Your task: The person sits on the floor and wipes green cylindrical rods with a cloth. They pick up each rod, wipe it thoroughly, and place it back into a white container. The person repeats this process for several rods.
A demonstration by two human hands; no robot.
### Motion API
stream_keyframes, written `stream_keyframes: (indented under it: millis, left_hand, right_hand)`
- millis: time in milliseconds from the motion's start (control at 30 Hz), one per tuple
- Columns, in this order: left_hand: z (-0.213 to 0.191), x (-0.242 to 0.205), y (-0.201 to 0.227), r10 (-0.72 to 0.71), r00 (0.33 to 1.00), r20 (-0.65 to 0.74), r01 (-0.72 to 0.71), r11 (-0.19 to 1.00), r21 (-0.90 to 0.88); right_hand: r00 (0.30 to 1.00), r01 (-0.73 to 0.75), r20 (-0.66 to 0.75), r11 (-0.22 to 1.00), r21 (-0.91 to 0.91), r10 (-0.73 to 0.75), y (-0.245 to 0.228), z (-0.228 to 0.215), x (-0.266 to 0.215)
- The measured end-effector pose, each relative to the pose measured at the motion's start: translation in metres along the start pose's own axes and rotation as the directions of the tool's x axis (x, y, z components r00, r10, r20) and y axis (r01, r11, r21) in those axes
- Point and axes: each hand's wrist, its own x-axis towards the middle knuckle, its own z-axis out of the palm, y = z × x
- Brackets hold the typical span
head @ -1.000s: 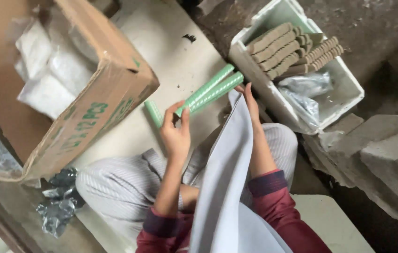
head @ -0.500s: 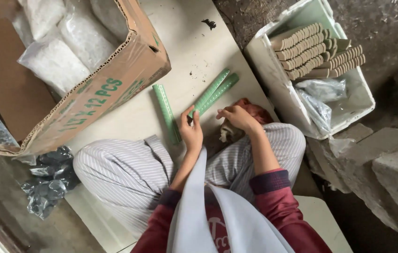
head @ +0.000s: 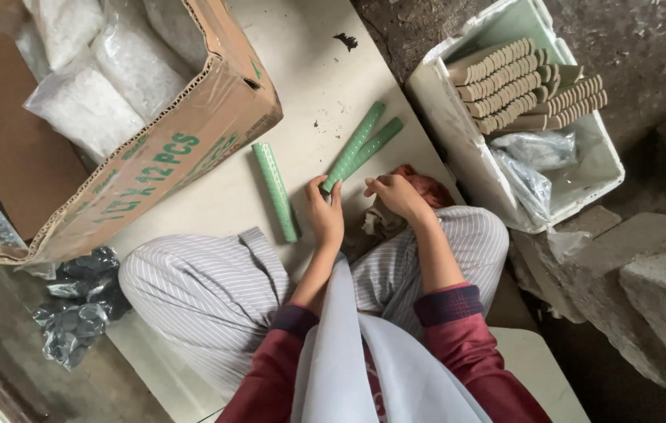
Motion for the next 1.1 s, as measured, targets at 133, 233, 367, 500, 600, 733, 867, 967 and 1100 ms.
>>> stream_keyframes:
  millis: [133,233,367,500,600,733,867,967,1100]
  left_hand:
    - [-0.007,0.000,0.008,0.195,0.977,-0.084,-0.187,0.978,0.095]
    - [-0.004,0.000,0.009,0.246,0.959,-0.139,-0.204,0.943,0.262]
    - [0.001,0.000,-0.004,0.276,0.948,-0.159,-0.236,0.944,0.232]
    - [-0.013,-0.001,0.023,0.074,0.993,-0.093,-0.065,0.993,0.096]
    - [-0.022,0.007,0.029,-0.132,0.990,0.039,0.136,0.983,-0.124]
    - [-0.038,0.017,0.032,-0.261,0.941,0.214,0.335,0.795,-0.506]
    - [-0.111,0.022,0.098,-0.192,0.861,0.471,0.502,0.475,-0.723]
    - [-0.159,0.015,0.114,-0.068,0.833,0.548,0.522,0.424,-0.740]
    - [-0.193,0.002,0.120,0.091,0.856,0.509,0.386,0.543,-0.746]
  right_hand:
    - [1.000,-0.007,-0.012,1.000,-0.001,0.007,0.000,0.001,0.001]
    - [1.000,-0.021,-0.018,1.000,0.018,0.021,0.001,0.001,0.001]
    - [0.998,-0.051,-0.032,0.999,0.018,0.052,-0.005,0.000,-0.005]
    - [0.994,-0.083,-0.074,0.996,0.021,0.084,0.012,0.001,0.011]
    - [0.976,-0.164,-0.099,0.952,0.260,0.195,0.006,-0.014,0.001]
    - [0.977,-0.143,-0.054,0.827,0.543,0.205,-0.037,-0.020,-0.051]
    - [0.987,0.162,-0.117,0.735,0.658,-0.113,0.006,-0.035,-0.054]
    - [0.956,0.293,-0.193,0.673,0.679,-0.222,-0.014,-0.043,-0.094]
    - [0.847,0.530,-0.361,0.666,0.524,-0.390,-0.073,-0.046,-0.170]
